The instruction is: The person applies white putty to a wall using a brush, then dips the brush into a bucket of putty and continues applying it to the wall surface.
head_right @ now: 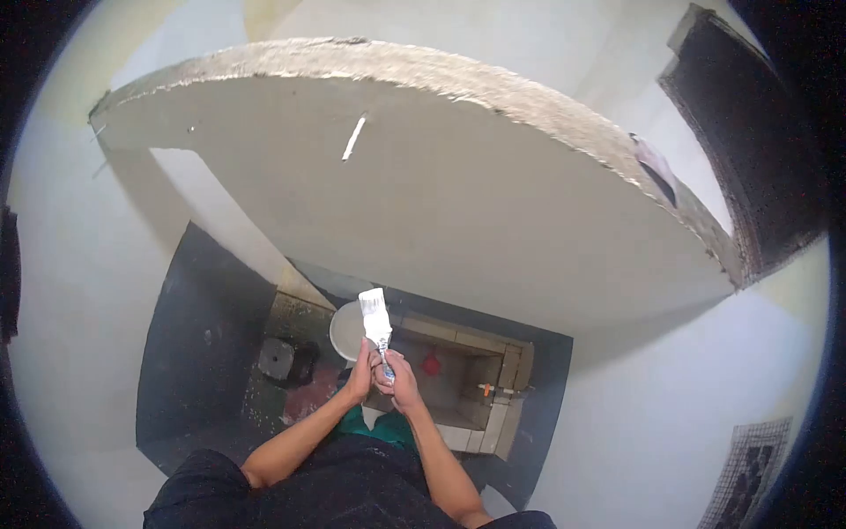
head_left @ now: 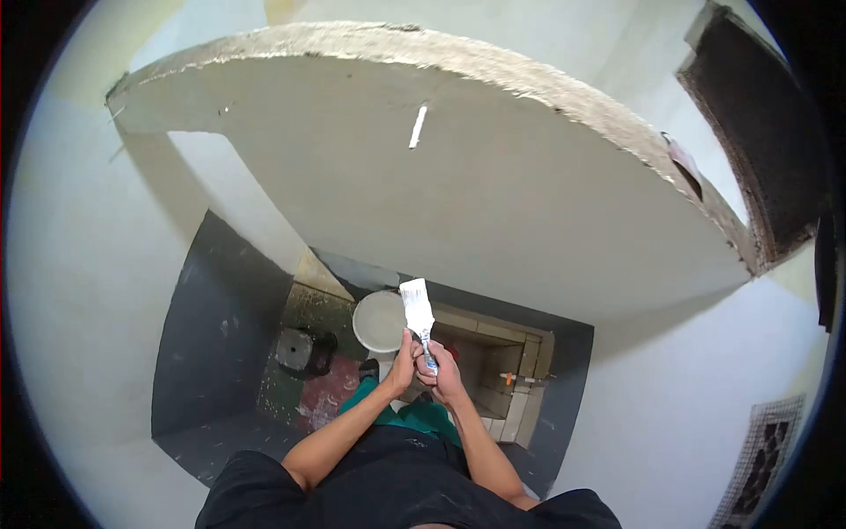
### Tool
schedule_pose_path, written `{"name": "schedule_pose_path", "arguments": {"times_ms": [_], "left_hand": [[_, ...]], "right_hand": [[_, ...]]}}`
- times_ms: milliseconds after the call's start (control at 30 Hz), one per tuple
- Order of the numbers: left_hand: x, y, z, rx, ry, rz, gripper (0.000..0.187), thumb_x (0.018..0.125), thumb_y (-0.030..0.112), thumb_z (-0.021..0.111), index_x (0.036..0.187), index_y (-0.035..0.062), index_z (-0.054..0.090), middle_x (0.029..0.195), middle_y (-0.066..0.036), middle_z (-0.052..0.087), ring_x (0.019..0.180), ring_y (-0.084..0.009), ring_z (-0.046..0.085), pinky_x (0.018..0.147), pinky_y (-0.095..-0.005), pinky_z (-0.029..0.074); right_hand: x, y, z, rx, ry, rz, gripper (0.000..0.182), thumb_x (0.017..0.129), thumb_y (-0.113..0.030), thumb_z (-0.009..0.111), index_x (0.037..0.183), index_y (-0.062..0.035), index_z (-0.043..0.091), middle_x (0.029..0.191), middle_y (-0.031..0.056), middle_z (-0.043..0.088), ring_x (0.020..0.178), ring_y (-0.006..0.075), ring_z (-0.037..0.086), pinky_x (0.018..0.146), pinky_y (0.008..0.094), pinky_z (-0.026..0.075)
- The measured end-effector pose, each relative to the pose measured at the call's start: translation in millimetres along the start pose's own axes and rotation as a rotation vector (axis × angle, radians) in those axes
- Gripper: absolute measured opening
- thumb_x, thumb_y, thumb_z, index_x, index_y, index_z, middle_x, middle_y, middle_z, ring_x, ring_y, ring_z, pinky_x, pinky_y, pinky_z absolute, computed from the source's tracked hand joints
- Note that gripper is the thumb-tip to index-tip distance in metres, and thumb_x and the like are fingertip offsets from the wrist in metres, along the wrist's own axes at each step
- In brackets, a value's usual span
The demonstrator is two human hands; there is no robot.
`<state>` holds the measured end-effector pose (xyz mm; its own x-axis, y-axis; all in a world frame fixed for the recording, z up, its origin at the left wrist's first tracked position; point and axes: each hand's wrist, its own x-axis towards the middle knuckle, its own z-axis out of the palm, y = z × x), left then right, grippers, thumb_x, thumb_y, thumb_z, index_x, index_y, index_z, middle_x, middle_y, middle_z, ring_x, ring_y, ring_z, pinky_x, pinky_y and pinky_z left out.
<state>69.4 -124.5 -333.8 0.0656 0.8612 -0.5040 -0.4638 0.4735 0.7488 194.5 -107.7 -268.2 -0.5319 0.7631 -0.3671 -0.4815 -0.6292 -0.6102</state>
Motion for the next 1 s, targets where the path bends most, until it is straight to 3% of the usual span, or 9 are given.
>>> {"name": "schedule_pose_path", "arguments": {"times_ms": [100, 233, 333, 467, 500, 633, 767, 867, 1000], "left_hand": [[-29.8, 43.1, 50.6, -0.081, -0.026, 0.037, 0.072, 0.105, 0.062, 0.018, 0.112, 0.0051, 0.061, 0.090, 0.001, 0.058, 0.083, -0.0096, 0.056, 0.076, -0.0250, 0.048], [-35.7, 48.6, 69.7, 0.079, -0.113, 0.109, 0.066, 0.105, 0.060, 0.021, 0.106, 0.0083, 0.062, 0.072, 0.004, 0.047, 0.064, -0.0069, 0.046, 0.053, -0.0192, 0.040], [-47.6, 70.3, 96.3, 0.241, -0.066, 0.239, 0.061, 0.107, 0.055, 0.023, 0.106, 0.0076, 0.062, 0.070, 0.005, 0.040, 0.063, -0.0068, 0.039, 0.055, -0.0207, 0.036], [-71.7, 117.5, 136.5, 0.331, -0.132, 0.418, 0.046, 0.106, 0.042, 0.036, 0.114, 0.0022, 0.058, 0.079, 0.001, 0.047, 0.072, -0.0088, 0.042, 0.068, -0.0255, 0.039], [-71.7, 126.3, 143.4, 0.344, -0.118, 0.516, 0.041, 0.103, 0.039, 0.045, 0.115, 0.0011, 0.056, 0.087, -0.002, 0.055, 0.080, -0.0107, 0.049, 0.075, -0.0270, 0.043], [-68.5, 171.3, 158.6, 0.407, -0.131, 0.610, 0.039, 0.100, 0.039, 0.053, 0.113, 0.0028, 0.055, 0.092, -0.001, 0.054, 0.088, -0.0091, 0.049, 0.079, -0.0253, 0.043], [-55.5, 215.3, 165.2, 0.435, -0.140, 0.724, 0.040, 0.098, 0.037, 0.056, 0.109, -0.0013, 0.056, 0.089, -0.007, 0.059, 0.085, -0.0127, 0.054, 0.076, -0.0295, 0.047], [-41.8, 239.1, 166.2, 0.415, -0.176, 0.785, 0.040, 0.098, 0.037, 0.056, 0.109, -0.0015, 0.056, 0.090, -0.007, 0.059, 0.086, -0.0123, 0.054, 0.077, -0.0293, 0.047], [-32.8, 264.7, 166.9, 0.395, -0.232, 0.786, 0.039, 0.098, 0.035, 0.056, 0.109, -0.0021, 0.056, 0.091, -0.008, 0.059, 0.088, -0.0125, 0.054, 0.078, -0.0292, 0.047]], "right_hand": [[-16.8, -15.1, 10.3, 0.066, 0.016, -0.069, 0.025, 0.107, -0.026, 0.040, 0.100, -0.0063, 0.054, 0.059, -0.0016, 0.040, 0.044, 0.0059, 0.031, 0.039, 0.0227, 0.022], [-36.6, -41.4, 22.1, -0.027, 0.038, -0.190, 0.021, 0.107, -0.025, 0.043, 0.102, -0.0065, 0.053, 0.066, -0.0021, 0.042, 0.050, 0.0047, 0.035, 0.042, 0.0214, 0.027], [-42.7, -56.7, 27.9, -0.253, 0.159, -0.334, 0.021, 0.108, -0.026, 0.043, 0.101, -0.0081, 0.052, 0.069, -0.0032, 0.043, 0.057, 0.0040, 0.040, 0.046, 0.0199, 0.031], [-42.4, -89.9, 42.7, -0.583, 0.274, -0.582, 0.022, 0.108, -0.024, 0.042, 0.098, -0.0070, 0.053, 0.077, -0.0050, 0.046, 0.068, 0.0029, 0.041, 0.056, 0.0207, 0.036], [-46.2, -104.9, 60.6, -0.532, 0.267, -0.609, 0.023, 0.107, -0.023, 0.045, 0.095, -0.0058, 0.053, 0.080, -0.0052, 0.045, 0.074, 0.0034, 0.042, 0.063, 0.0219, 0.038], [-28.7, -133.8, 87.5, -0.644, 0.230, -0.867, 0.028, 0.105, -0.028, 0.048, 0.093, -0.0030, 0.049, 0.076, -0.0003, 0.045, 0.073, 0.0092, 0.043, 0.063, 0.0290, 0.040], [-4.0, -159.2, 111.4, -0.590, 0.234, -0.936, 0.025, 0.105, -0.025, 0.047, 0.093, -0.0029, 0.049, 0.077, -0.0009, 0.045, 0.073, 0.0083, 0.043, 0.062, 0.0281, 0.039], [15.4, -172.5, 124.2, -0.518, 0.198, -0.982, 0.026, 0.106, -0.027, 0.047, 0.099, -0.0028, 0.052, 0.077, -0.0056, 0.045, 0.070, 0.0029, 0.042, 0.061, 0.0209, 0.037], [24.6, -191.1, 145.6, -0.508, 0.226, -0.999, 0.025, 0.105, -0.025, 0.046, 0.090, -0.0050, 0.049, 0.077, -0.0031, 0.043, 0.072, 0.0064, 0.041, 0.060, 0.0259, 0.037]]}}
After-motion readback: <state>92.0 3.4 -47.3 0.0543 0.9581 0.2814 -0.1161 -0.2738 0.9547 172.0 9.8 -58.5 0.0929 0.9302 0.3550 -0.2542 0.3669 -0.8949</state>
